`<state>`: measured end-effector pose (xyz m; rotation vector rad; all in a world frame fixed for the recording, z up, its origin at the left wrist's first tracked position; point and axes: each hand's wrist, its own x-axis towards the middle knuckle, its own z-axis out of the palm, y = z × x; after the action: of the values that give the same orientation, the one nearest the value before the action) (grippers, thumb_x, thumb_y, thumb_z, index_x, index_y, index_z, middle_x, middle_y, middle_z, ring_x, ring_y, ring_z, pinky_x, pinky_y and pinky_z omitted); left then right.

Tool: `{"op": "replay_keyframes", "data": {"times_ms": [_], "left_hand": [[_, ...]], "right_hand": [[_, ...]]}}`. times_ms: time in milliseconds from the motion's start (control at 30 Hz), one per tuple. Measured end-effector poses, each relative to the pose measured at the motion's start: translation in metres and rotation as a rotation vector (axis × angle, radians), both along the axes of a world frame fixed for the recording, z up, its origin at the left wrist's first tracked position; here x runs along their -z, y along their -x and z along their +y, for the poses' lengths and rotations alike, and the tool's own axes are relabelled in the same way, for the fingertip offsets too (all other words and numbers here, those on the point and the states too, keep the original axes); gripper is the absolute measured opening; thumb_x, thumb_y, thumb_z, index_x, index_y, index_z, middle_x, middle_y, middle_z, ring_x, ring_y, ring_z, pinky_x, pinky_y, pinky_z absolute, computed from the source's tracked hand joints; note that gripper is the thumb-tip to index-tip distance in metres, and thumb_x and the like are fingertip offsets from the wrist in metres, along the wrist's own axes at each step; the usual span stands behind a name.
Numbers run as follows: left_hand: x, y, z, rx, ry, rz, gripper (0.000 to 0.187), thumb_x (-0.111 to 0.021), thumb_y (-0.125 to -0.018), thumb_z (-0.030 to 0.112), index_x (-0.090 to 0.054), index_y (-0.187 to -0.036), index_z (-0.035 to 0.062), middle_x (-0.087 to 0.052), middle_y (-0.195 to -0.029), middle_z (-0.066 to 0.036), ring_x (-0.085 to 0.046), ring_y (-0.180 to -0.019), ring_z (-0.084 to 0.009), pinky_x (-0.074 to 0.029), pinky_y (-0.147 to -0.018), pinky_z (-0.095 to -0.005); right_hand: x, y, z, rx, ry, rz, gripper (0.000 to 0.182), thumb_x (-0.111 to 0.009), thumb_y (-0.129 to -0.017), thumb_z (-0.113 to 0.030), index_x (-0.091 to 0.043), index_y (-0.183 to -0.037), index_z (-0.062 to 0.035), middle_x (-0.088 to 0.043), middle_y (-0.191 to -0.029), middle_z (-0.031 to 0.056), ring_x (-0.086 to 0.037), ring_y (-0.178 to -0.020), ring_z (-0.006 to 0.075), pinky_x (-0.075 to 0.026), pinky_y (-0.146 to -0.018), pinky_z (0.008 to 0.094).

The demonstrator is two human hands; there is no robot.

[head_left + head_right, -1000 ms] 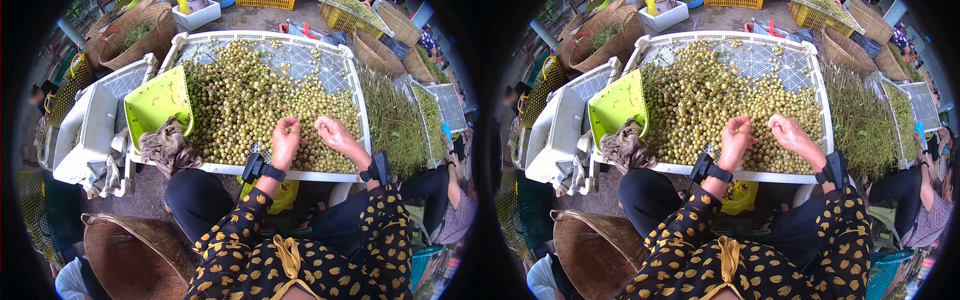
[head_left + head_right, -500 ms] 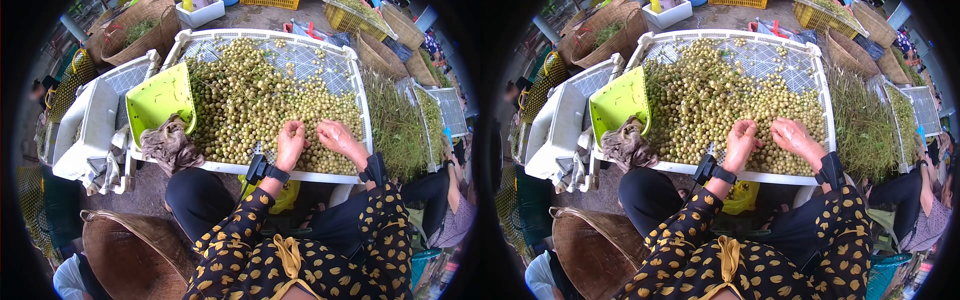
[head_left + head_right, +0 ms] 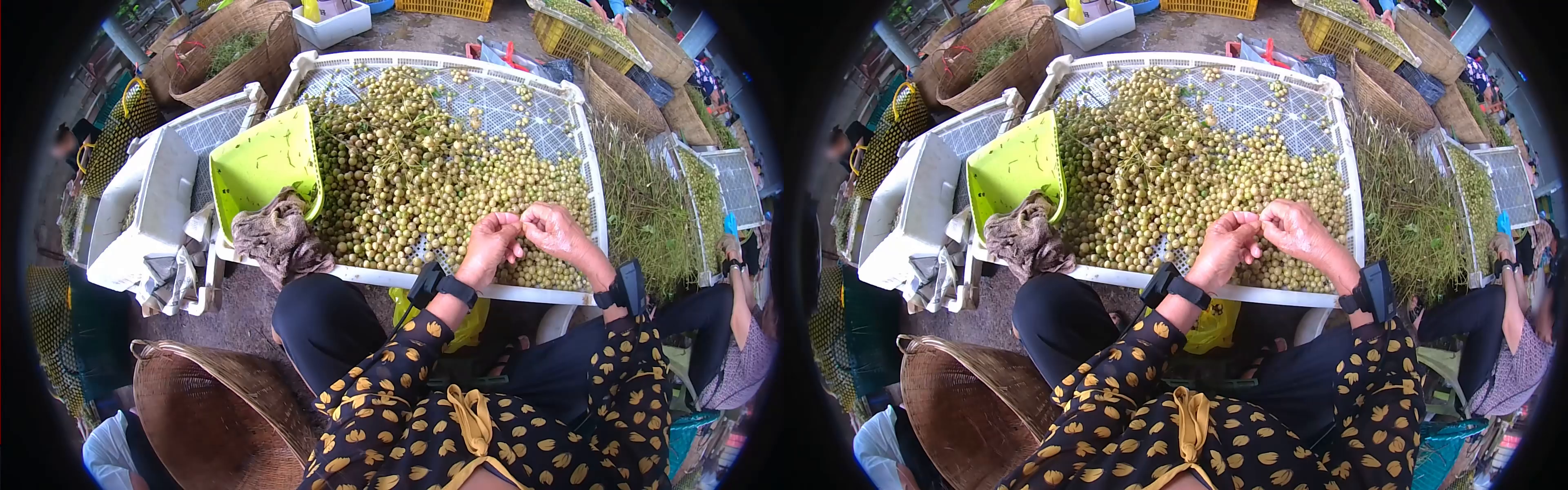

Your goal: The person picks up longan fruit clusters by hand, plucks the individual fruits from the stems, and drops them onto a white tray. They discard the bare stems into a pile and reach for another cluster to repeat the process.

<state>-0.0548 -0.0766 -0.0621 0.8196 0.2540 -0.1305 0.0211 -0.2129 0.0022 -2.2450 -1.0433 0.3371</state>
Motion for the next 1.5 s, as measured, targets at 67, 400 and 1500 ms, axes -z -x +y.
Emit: {"op": "replay_keyframes", "data": {"times_ms": [67,400,1500], "left_hand": [[0.000,0.000,-0.001,-0.009,-0.030,0.017,0.012,-0.054,-0.090,0.014,-0.053,-0.097,0.0034,-0.057,-0.075,-0.001,-0.055,-0.053,-0.0076,-0.042,-0.044,-0.0187],[0.007,-0.007,0.018,-0.368,-0.417,0.012,0.018,-0.054,-0.088,0.015,-0.053,-0.098,0.0001,-0.059,-0.080,-0.005,-0.057,-0.053,-0.0093,-0.044,-0.045,-0.0213],[0.004,-0.005,0.015,-0.205,-0.213,0.060,0.020,-0.051,-0.092,0.022,-0.052,-0.099,0.0042,-0.060,-0.094,-0.006,-0.056,-0.052,-0.0086,-0.042,-0.044,-0.0201]], "right_hand": [[0.002,0.001,0.003,-0.008,0.059,-0.099,0.012,-0.057,-0.080,-0.012,-0.055,-0.079,-0.0004,-0.055,-0.067,0.0085,-0.057,-0.060,0.0147,-0.045,-0.055,0.0322],[0.012,-0.016,0.015,0.160,-0.052,0.040,0.005,-0.049,-0.082,-0.004,-0.051,-0.086,-0.0013,-0.055,-0.076,0.0111,-0.058,-0.066,0.0245,-0.047,-0.058,0.0340],[-0.003,-0.058,-0.091,0.324,0.704,-0.762,0.014,-0.056,-0.082,-0.006,-0.064,-0.093,-0.0065,-0.061,-0.085,0.0108,-0.059,-0.066,0.0179,-0.052,-0.059,0.0343]]}}
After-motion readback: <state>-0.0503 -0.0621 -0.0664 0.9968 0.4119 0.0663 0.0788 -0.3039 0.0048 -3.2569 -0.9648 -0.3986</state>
